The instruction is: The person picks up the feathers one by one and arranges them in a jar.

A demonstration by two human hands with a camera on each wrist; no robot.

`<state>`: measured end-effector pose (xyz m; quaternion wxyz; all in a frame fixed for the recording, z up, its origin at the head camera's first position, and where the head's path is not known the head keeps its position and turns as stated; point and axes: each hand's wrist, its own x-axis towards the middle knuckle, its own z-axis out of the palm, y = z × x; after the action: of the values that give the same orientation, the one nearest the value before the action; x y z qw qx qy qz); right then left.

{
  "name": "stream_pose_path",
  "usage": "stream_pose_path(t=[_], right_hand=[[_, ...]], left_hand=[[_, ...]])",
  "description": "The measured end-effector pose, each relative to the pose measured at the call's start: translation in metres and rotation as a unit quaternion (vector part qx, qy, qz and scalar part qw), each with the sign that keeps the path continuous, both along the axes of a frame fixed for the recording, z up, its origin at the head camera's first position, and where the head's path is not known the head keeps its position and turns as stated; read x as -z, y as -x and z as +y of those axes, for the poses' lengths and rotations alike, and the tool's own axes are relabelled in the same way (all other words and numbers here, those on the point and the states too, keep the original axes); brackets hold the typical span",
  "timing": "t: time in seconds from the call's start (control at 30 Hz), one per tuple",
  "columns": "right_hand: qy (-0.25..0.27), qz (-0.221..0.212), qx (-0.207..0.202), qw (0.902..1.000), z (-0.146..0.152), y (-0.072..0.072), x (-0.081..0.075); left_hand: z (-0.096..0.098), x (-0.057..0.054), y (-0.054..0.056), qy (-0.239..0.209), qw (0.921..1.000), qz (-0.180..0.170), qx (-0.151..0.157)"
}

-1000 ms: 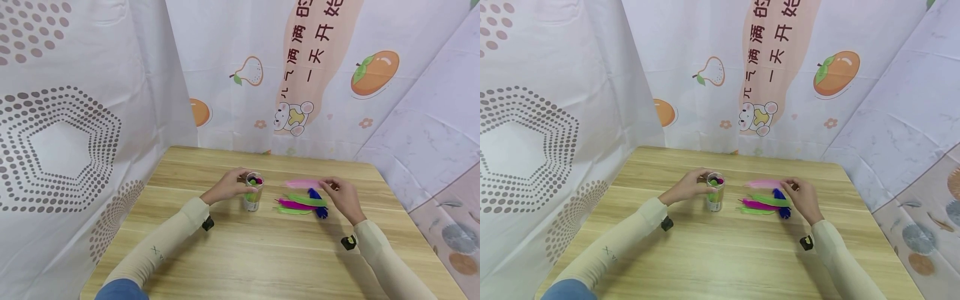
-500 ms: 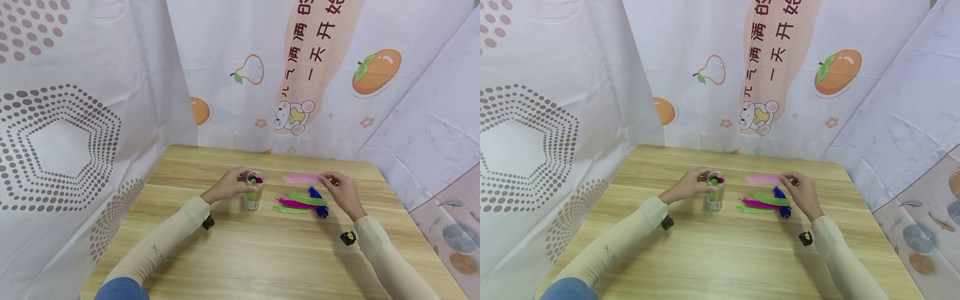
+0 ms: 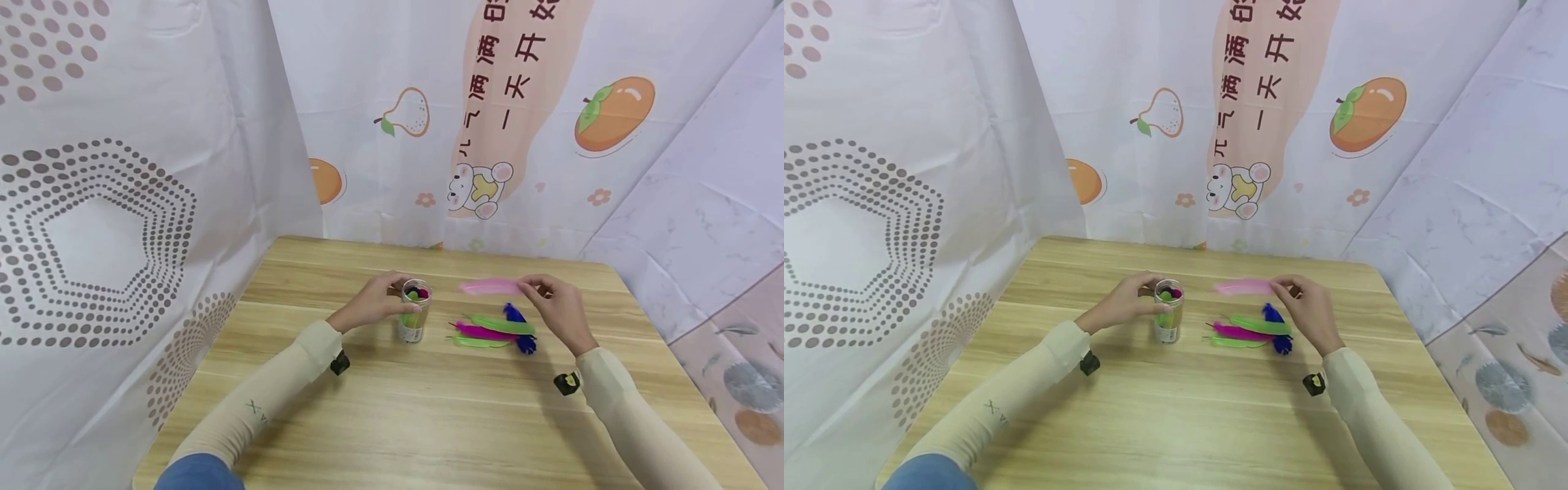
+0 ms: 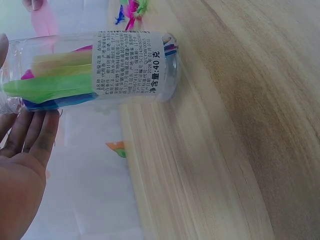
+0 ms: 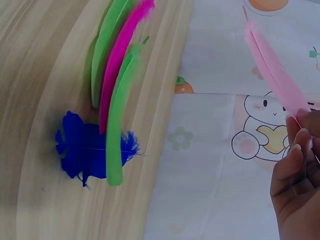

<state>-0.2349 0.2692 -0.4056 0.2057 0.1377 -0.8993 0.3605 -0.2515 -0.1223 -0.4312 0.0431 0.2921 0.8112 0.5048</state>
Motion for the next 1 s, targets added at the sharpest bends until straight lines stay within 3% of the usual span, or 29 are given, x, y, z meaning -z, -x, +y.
stream_pose_path(t=[1.0], right_hand=[[0.008,0.004,-0.026,0.9996,-0.018,0.010,-0.018]], left_hand=[[0.001,0.004,0.003,-0.012,0.9999,-0.005,0.002]])
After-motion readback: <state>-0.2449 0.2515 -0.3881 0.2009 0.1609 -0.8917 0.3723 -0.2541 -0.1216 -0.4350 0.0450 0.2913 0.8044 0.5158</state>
